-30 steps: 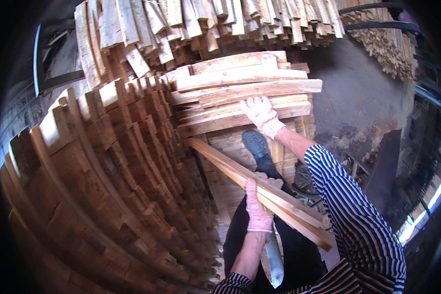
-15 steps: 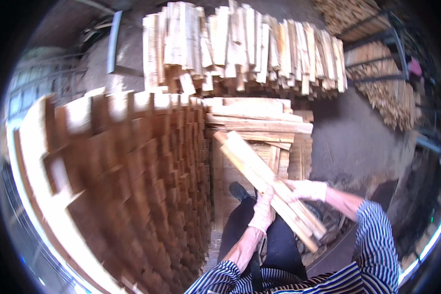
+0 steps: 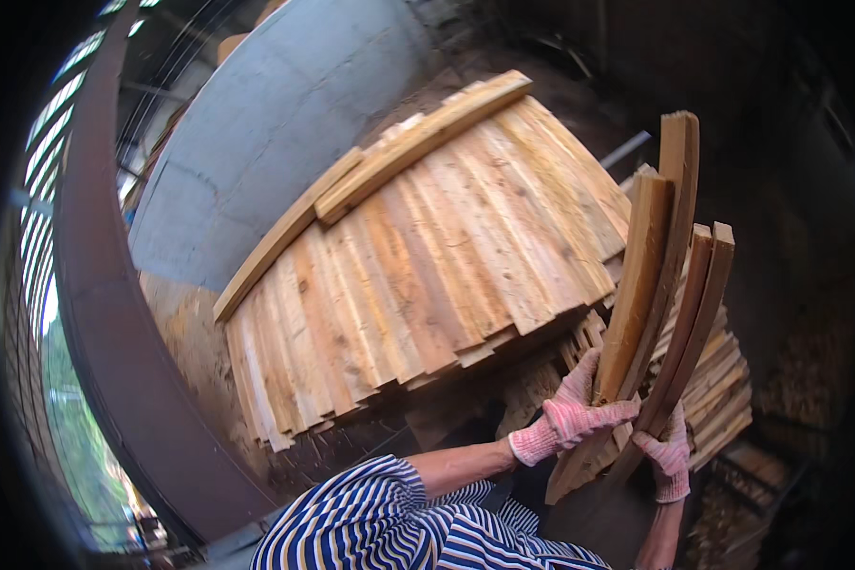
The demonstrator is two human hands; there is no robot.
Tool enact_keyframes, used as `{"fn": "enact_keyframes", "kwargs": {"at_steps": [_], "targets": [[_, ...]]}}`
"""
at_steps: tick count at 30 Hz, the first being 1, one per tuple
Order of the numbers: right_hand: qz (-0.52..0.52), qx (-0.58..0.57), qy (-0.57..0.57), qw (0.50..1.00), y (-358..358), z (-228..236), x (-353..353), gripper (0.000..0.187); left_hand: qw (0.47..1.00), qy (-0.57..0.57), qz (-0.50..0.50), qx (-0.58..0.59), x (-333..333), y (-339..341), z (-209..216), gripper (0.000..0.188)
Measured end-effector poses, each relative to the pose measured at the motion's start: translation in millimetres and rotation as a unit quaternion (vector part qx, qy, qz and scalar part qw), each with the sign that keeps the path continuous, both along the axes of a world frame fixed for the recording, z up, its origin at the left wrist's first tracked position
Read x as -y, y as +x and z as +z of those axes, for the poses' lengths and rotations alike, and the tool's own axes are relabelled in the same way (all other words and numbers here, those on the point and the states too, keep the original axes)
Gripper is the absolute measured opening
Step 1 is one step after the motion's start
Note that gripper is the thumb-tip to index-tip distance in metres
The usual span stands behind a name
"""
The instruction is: The person repeatedly picks up bundles of wooden planks from a large pile and stacks them onto a growing stack. They wear pink gloves and handle the lumber by hand, lifting and placing the pieces one by one or in small groups.
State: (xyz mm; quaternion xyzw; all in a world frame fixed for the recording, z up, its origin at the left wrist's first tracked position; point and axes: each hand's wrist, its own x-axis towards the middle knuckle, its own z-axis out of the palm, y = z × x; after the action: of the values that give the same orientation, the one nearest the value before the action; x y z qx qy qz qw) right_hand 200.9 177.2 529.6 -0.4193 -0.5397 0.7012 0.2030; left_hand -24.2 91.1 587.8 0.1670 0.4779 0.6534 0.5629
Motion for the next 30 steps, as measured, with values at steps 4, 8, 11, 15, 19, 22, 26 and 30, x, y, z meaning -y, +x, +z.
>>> {"fn": "enact_keyframes", "kwargs": {"at_steps": [4, 8, 11, 15, 19, 22, 26, 30], "targets": [[0.076, 0.042, 0.095, 0.992, -42.4, 61.2, -38.6, 0.076, 0.990, -0.005, 0.112, -0.090, 52.5, -101.5, 86.1, 0.085], [0.213, 0.118, 0.306, 0.921, -106.0, 111.0, -48.0, 0.071, 0.877, -0.123, 0.224, -0.407, 147.0, -186.5, 127.3, 0.095], [0.321, 0.156, 0.351, 0.866, -138.4, 109.7, -58.8, 0.075, 0.767, -0.344, 0.162, -0.517, 215.5, -212.0, 163.9, 0.090], [0.413, 0.166, 0.481, 0.755, -207.3, 141.3, -41.1, 0.074, 0.670, -0.414, 0.092, -0.609, 293.4, -246.4, 143.0, 0.080], [0.471, 0.129, 0.556, 0.673, -265.6, 168.4, -24.5, 0.061, 0.592, -0.481, -0.007, -0.647, 345.5, -274.9, 115.7, 0.075], [0.510, 0.126, 0.578, 0.625, -316.5, 167.4, -16.5, 0.060, 0.614, -0.500, -0.088, -0.604, 377.6, -300.9, 86.5, 0.078], [0.529, 0.167, 0.608, 0.568, -354.3, 138.8, -29.9, 0.069, 0.610, -0.497, -0.160, -0.596, 371.5, -331.6, 68.1, 0.080], [0.536, 0.189, 0.597, 0.566, -357.2, 131.5, -30.3, 0.076, 0.612, -0.497, -0.181, -0.588, 355.3, -336.1, 71.3, 0.079]]}}
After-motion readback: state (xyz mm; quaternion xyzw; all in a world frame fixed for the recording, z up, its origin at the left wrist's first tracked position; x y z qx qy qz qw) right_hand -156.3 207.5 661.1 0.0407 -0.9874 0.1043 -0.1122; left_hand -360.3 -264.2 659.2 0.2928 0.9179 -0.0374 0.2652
